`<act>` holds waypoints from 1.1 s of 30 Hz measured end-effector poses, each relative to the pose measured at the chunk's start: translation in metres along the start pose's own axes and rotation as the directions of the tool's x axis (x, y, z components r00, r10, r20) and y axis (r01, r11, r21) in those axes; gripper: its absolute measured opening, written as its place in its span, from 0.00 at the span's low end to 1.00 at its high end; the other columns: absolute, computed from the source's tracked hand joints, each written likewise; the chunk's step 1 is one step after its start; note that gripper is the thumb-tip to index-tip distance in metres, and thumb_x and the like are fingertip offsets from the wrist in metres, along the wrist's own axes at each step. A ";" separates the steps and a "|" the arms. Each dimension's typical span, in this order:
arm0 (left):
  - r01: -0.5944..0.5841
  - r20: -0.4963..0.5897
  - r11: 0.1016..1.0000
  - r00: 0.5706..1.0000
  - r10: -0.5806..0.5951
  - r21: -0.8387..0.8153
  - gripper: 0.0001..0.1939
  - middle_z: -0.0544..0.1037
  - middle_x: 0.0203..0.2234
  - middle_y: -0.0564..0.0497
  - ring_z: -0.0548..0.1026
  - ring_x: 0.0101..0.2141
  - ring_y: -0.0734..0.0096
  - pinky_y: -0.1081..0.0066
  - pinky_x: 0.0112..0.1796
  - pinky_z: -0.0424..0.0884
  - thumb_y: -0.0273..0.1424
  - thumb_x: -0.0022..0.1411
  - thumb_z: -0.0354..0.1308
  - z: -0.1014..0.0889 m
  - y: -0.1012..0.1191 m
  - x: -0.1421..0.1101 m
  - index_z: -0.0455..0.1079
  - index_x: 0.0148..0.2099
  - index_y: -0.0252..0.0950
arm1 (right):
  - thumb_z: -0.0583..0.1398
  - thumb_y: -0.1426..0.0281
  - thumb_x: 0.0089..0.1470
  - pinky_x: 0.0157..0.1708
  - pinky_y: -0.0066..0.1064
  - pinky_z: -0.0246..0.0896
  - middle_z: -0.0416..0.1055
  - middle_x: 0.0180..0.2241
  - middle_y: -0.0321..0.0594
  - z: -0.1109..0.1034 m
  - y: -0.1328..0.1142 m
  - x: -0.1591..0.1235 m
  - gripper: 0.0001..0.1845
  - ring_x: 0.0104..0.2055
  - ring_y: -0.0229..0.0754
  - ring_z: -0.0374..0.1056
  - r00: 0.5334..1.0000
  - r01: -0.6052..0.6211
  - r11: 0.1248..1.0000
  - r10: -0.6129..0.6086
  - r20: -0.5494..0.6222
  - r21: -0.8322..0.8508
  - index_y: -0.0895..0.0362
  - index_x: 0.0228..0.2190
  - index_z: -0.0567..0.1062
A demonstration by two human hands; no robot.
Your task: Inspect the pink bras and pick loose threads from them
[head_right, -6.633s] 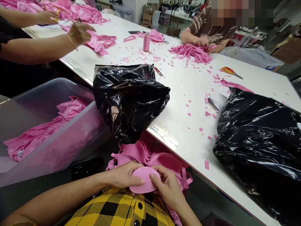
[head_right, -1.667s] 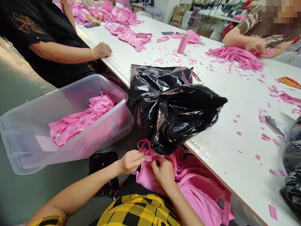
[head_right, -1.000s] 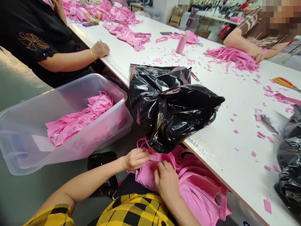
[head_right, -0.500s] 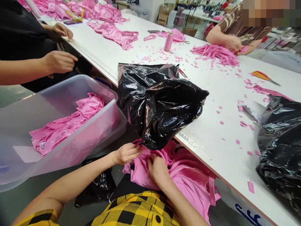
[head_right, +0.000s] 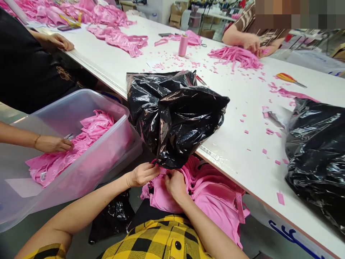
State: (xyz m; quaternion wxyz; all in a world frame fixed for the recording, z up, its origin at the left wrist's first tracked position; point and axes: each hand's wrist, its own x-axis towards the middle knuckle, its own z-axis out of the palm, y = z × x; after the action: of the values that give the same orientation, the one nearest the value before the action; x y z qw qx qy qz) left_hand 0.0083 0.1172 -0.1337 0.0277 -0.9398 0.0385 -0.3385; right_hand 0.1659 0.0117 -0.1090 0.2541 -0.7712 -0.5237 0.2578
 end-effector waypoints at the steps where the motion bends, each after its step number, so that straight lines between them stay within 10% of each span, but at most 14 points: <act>1: -0.004 0.002 1.000 1.000 0.004 -0.004 0.13 0.76 0.34 0.38 0.72 0.27 0.67 0.69 0.22 0.65 0.22 0.63 0.41 0.000 -0.001 -0.001 0.66 0.43 0.26 | 0.52 0.74 0.46 0.22 0.26 0.54 0.70 0.19 0.37 0.001 0.001 -0.001 0.10 0.21 0.38 0.65 1.000 -0.006 0.999 0.006 0.008 0.038 0.58 0.19 0.71; 13: 0.000 -0.061 0.990 0.998 -0.009 -0.143 0.14 0.77 0.34 0.38 0.74 0.28 0.67 0.67 0.26 0.70 0.22 0.64 0.40 0.001 0.007 0.002 0.65 0.46 0.28 | 0.51 0.69 0.46 0.18 0.24 0.49 0.61 0.15 0.33 0.001 0.013 -0.016 0.10 0.17 0.35 0.56 0.999 -0.017 0.971 0.024 -0.027 0.240 0.58 0.18 0.67; 27: 0.134 -0.102 0.916 0.977 -0.185 -0.377 0.10 0.75 0.30 0.44 0.73 0.30 0.69 0.70 0.31 0.70 0.25 0.62 0.47 0.026 0.025 0.011 0.67 0.44 0.32 | 0.52 0.70 0.51 0.27 0.29 0.60 0.74 0.25 0.40 -0.035 0.004 -0.021 0.11 0.27 0.41 0.69 0.987 0.157 0.987 -0.158 0.042 0.016 0.57 0.27 0.75; 33: 0.156 -0.092 0.912 0.974 -0.205 -0.380 0.11 0.75 0.31 0.45 0.73 0.32 0.69 0.70 0.33 0.71 0.23 0.62 0.47 0.024 0.028 0.009 0.67 0.44 0.33 | 0.55 0.74 0.51 0.36 0.30 0.61 0.76 0.36 0.42 -0.053 -0.001 -0.006 0.11 0.36 0.43 0.71 0.955 0.208 0.965 -0.165 0.247 -0.158 0.56 0.35 0.75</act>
State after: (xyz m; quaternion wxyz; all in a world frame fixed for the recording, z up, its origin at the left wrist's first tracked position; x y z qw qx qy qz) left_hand 0.0289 0.0891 -0.1487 -0.1840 -0.9036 0.0161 -0.3864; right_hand 0.1985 0.0002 -0.0690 0.1429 -0.7028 -0.6417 0.2716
